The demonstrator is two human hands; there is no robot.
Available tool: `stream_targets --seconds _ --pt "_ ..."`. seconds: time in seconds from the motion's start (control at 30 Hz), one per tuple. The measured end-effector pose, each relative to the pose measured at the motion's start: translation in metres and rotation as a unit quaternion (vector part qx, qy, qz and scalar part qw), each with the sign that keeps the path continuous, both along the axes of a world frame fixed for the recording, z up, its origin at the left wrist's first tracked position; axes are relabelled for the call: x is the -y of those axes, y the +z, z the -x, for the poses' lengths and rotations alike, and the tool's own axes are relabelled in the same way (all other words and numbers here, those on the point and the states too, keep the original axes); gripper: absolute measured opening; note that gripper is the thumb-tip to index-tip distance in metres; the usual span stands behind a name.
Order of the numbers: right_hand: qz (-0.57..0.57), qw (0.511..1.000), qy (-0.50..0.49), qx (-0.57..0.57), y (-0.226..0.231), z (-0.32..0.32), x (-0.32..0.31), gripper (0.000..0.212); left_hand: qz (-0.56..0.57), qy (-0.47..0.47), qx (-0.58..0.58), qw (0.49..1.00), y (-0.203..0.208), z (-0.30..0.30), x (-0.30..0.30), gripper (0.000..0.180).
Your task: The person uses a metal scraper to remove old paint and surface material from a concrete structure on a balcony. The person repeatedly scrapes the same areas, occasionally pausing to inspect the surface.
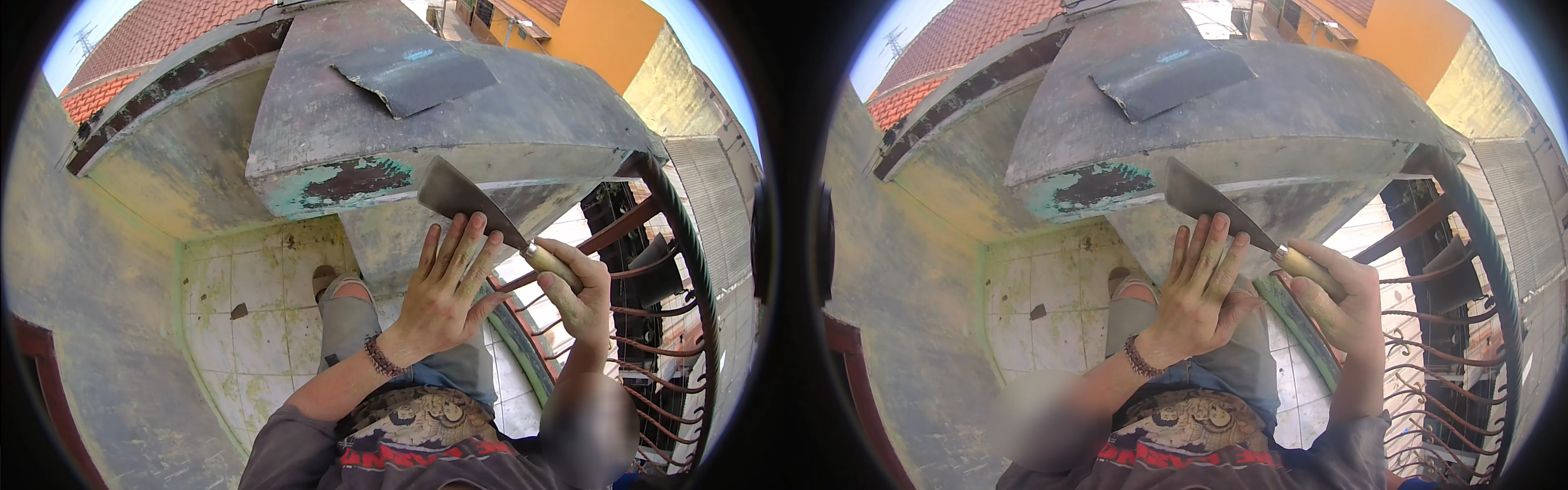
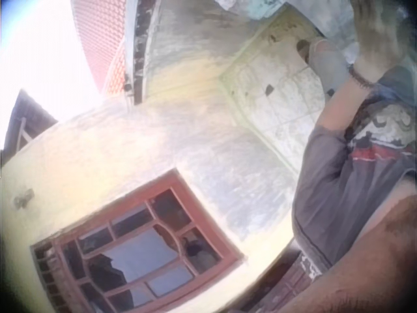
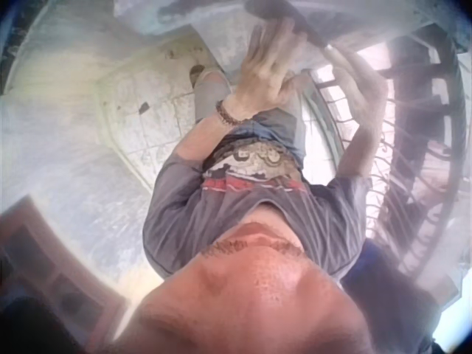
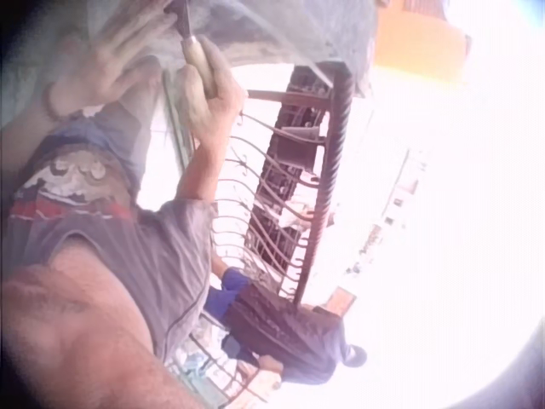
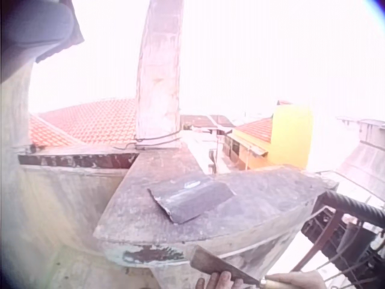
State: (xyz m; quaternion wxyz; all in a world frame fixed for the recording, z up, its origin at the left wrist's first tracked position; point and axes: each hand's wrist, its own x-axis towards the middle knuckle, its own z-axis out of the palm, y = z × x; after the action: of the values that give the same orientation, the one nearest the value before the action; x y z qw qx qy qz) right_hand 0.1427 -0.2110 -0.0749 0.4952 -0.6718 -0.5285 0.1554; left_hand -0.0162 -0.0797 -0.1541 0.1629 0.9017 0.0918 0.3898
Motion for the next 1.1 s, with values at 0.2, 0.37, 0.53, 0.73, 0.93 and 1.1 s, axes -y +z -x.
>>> stream_targets --seconds 0.2,0.37,0.53,0.73,0.93,1.1 --pt "0.002 1.000 0.020 0.024 0.009 0.005 -0.008 0.043 0.037 0.010 0.056 0.998 -0.003 -0.007 0.010 0.084" --pt "-0.008 1.000 0.012 -0.002 0.019 0.003 0.005 0.044 0.041 -0.026 0.043 0.998 0.005 -0.008 0.009 0.084" --pt "-0.006 0.999 0.029 0.029 0.012 0.012 -0.004 0.043 0.047 -0.007 0.055 0.997 0.004 -0.003 0.011 0.081" --pt "-0.008 0.999 0.016 0.033 0.017 0.014 -0.004 0.045 0.052 -0.021 0.060 0.997 0.010 -0.002 0.010 0.078" --pt "-0.045 0.999 0.016 -0.024 0.000 0.012 0.007 0.043 0.061 -0.034 0.038 0.997 0.009 0.004 0.003 0.075" --pt "0.023 0.985 0.026 -0.169 -0.079 0.041 0.009 0.048 0.075 -0.036 0.061 0.995 -0.005 0.010 -0.002 0.072"
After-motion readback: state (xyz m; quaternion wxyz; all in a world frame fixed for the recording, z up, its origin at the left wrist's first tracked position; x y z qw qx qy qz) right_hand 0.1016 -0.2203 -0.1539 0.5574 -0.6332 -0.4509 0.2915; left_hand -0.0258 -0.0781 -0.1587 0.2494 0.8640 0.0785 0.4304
